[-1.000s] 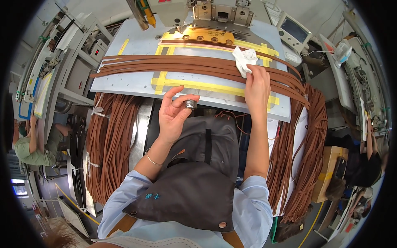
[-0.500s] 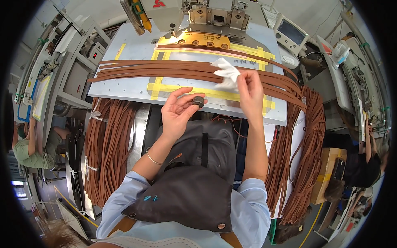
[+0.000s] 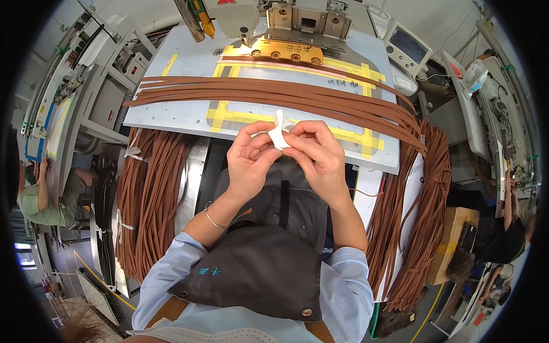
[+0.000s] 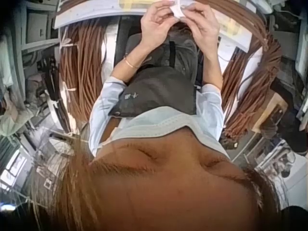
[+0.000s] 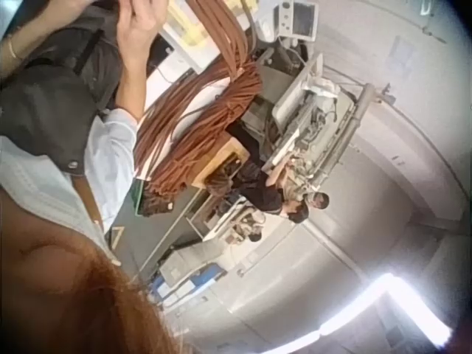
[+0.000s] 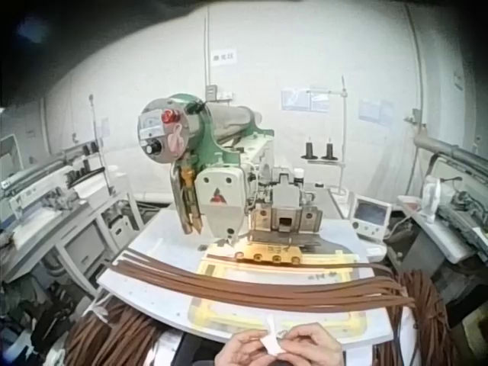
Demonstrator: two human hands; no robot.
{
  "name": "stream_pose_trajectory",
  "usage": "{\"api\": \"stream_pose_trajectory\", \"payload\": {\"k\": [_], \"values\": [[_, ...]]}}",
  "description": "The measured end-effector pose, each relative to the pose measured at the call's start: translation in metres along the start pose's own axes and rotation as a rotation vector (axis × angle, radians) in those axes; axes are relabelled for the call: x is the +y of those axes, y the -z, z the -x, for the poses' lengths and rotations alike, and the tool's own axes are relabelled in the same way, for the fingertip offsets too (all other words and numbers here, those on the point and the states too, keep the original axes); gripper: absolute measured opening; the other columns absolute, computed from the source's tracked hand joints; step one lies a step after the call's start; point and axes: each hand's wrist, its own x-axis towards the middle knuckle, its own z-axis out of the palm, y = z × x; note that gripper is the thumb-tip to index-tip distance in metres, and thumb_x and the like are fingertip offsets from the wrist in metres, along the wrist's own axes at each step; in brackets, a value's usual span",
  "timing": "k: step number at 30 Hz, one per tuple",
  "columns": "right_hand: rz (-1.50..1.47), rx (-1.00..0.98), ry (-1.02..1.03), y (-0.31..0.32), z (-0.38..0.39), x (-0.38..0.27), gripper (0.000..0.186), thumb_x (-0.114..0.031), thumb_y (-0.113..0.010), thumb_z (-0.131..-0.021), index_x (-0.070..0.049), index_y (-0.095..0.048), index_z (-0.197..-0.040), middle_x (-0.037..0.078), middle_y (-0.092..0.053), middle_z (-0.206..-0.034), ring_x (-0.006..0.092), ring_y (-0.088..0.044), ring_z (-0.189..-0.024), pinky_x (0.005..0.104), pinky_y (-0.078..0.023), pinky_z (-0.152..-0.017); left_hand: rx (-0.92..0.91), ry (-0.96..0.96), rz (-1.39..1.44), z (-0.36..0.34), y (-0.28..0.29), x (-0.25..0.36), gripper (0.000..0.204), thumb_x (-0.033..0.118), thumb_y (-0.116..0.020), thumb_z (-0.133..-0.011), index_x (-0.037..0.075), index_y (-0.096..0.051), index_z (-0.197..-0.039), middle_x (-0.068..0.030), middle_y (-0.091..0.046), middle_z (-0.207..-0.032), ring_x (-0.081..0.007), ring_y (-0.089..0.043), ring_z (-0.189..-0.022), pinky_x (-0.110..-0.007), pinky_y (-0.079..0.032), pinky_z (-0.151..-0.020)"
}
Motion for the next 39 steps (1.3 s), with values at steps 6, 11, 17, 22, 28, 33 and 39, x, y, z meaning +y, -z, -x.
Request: {"api": "stream_pose_trajectory", "payload": {"k": [6, 11, 17, 22, 28, 33, 39], "values": [[0.317, 0.077, 0.245, -0.004, 0.002, -0.002, 0.022, 0.005, -0.07, -0.067, 0.001, -0.064, -0.087, 0.008, -0.056, -0.087, 0.0174, -0.054, -0.071, 0.0242, -0.047, -0.062, 0.052, -0.017, -0.043, 0.002, -0.002, -0.007, 0.041, -0.011, -0.052, -0.082, -0.002, -0.039, -0.12, -0.0158, -0.058, -0.106, -0.0169, -0.058, -0.097, -0.026, -0.049, -0.082], [-0.02, 0.108, 0.034, -0.005, 0.012, 0.004, 0.01, 0.006, -0.063, -0.076, 0.003, -0.06, -0.085, 0.007, -0.056, -0.09, 0.0139, -0.053, -0.074, 0.0232, -0.046, -0.062, 0.132, -0.024, 0.022, -0.002, -0.001, -0.005, 0.042, -0.011, -0.054, -0.081, -0.002, -0.037, -0.119, -0.0163, -0.059, -0.104, -0.0163, -0.058, -0.095, -0.026, -0.049, -0.081], [-0.774, 0.391, -0.444, 0.006, 0.019, 0.029, 0.013, -0.007, -0.049, -0.091, 0.003, -0.056, -0.095, 0.007, -0.059, -0.098, 0.0081, -0.055, -0.08, 0.0221, -0.046, -0.071, 0.099, -0.071, -0.022, -0.003, 0.009, -0.004, 0.044, -0.011, -0.055, -0.081, 0.0, -0.035, -0.118, -0.0175, -0.061, -0.1, -0.0197, -0.06, -0.095, -0.027, -0.048, -0.083], [-0.971, 0.418, -0.407, 0.014, 0.016, 0.037, 0.021, -0.008, -0.046, -0.092, 0.001, -0.049, -0.111, 0.01, -0.059, -0.106, 0.016, -0.058, -0.096, 0.0301, -0.049, -0.084, 0.047, -0.111, 0.022, -0.006, 0.007, -0.005, 0.042, -0.013, -0.051, -0.082, 0.001, -0.033, -0.117, -0.0226, -0.059, -0.106, -0.0269, -0.059, -0.101, -0.032, -0.047, -0.087], [-0.868, 0.478, -0.335, 0.026, 0.002, 0.053, 0.02, -0.007, -0.042, -0.093, 0.002, -0.048, -0.11, 0.011, -0.058, -0.107, 0.0172, -0.058, -0.098, 0.0311, -0.049, -0.085, 0.037, -0.052, 0.088, -0.006, 0.007, -0.003, 0.04, -0.009, -0.052, -0.083, 0.0, -0.033, -0.117, -0.024, -0.059, -0.106, -0.0305, -0.06, -0.098, -0.035, -0.051, -0.083], [-0.653, 0.567, -0.324, 0.041, -0.03, 0.066, 0.02, -0.008, -0.047, -0.091, 0.001, -0.049, -0.11, 0.008, -0.059, -0.1, 0.0133, -0.057, -0.093, 0.0257, -0.047, -0.079, 0.057, 0.023, 0.166, -0.006, 0.01, -0.002, 0.039, -0.007, -0.053, -0.083, 0.0, -0.035, -0.117, -0.0245, -0.058, -0.105, -0.0312, -0.061, -0.095, -0.035, -0.055, -0.077], [-0.031, 0.316, -0.283, 0.023, -0.012, 0.05, 0.028, -0.008, -0.05, -0.089, -0.001, -0.048, -0.116, 0.005, -0.056, -0.097, 0.0103, -0.053, -0.091, 0.0213, -0.043, -0.077, 0.109, -0.147, -0.038, -0.002, 0.012, -0.006, 0.042, -0.011, -0.056, -0.079, -0.001, -0.038, -0.115, -0.0217, -0.059, -0.103, -0.0261, -0.063, -0.086, -0.032, -0.055, -0.074]]}}
